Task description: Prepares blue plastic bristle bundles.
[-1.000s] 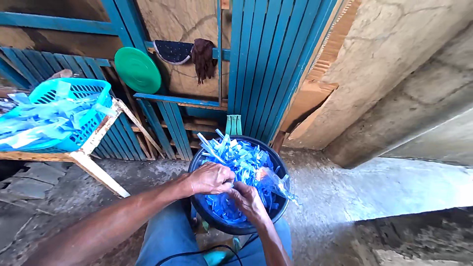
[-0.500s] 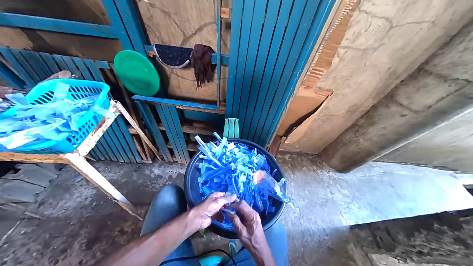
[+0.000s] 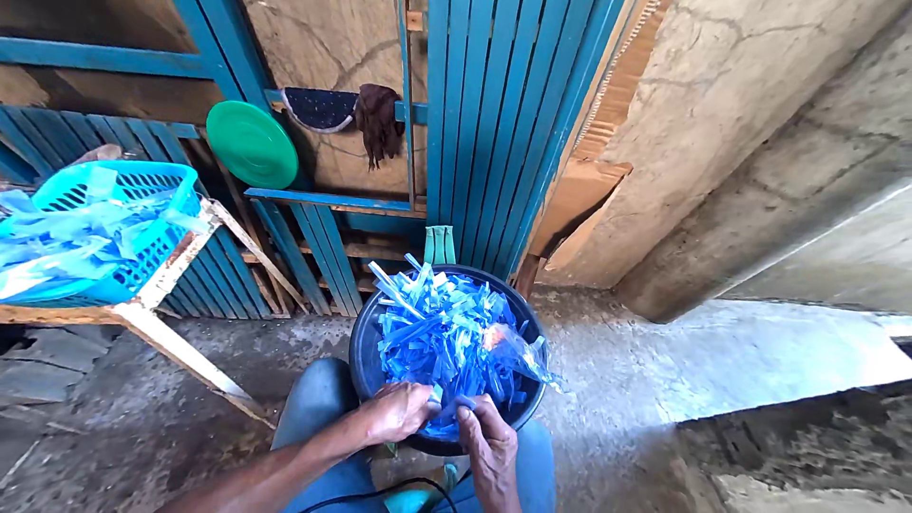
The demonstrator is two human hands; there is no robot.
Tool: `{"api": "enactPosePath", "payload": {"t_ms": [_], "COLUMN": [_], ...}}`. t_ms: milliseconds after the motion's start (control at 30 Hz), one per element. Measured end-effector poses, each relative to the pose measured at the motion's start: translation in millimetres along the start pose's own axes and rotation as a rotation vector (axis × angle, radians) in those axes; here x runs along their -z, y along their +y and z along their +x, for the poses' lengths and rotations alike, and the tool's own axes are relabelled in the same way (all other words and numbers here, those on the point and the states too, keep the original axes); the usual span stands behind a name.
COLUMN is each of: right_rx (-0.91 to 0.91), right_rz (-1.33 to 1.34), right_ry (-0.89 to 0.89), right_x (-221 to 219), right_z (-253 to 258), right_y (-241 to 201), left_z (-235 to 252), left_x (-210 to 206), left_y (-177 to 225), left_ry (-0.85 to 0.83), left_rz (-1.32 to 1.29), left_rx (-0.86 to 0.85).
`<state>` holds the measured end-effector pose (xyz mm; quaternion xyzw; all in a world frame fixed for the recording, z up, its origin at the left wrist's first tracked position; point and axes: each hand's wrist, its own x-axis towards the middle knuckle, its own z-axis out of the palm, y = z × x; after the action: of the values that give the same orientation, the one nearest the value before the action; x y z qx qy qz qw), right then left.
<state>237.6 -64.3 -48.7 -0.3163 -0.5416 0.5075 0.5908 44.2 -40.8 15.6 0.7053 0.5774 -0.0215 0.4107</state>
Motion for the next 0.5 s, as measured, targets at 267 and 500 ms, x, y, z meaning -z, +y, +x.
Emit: {"api": "enactPosePath", "payload": {"t_ms": [267, 500], "right_rx": [-0.021, -0.106], "right_rz": [0.028, -0.078], "right_ry": [-0.300, -0.192], "right_x": [4.6, 0.0], "right_z": [12.2, 8.4], "right_y": [-2.3, 14.2], "left_z": [-15.9, -8.8], "left_x": [11.9, 16.0], "left_y": [18.4, 17.4], "left_ry": [-0.019, 0.056], "left_rz": [0.242, 0.167], "left_rx": [-0.097, -0.013]}}
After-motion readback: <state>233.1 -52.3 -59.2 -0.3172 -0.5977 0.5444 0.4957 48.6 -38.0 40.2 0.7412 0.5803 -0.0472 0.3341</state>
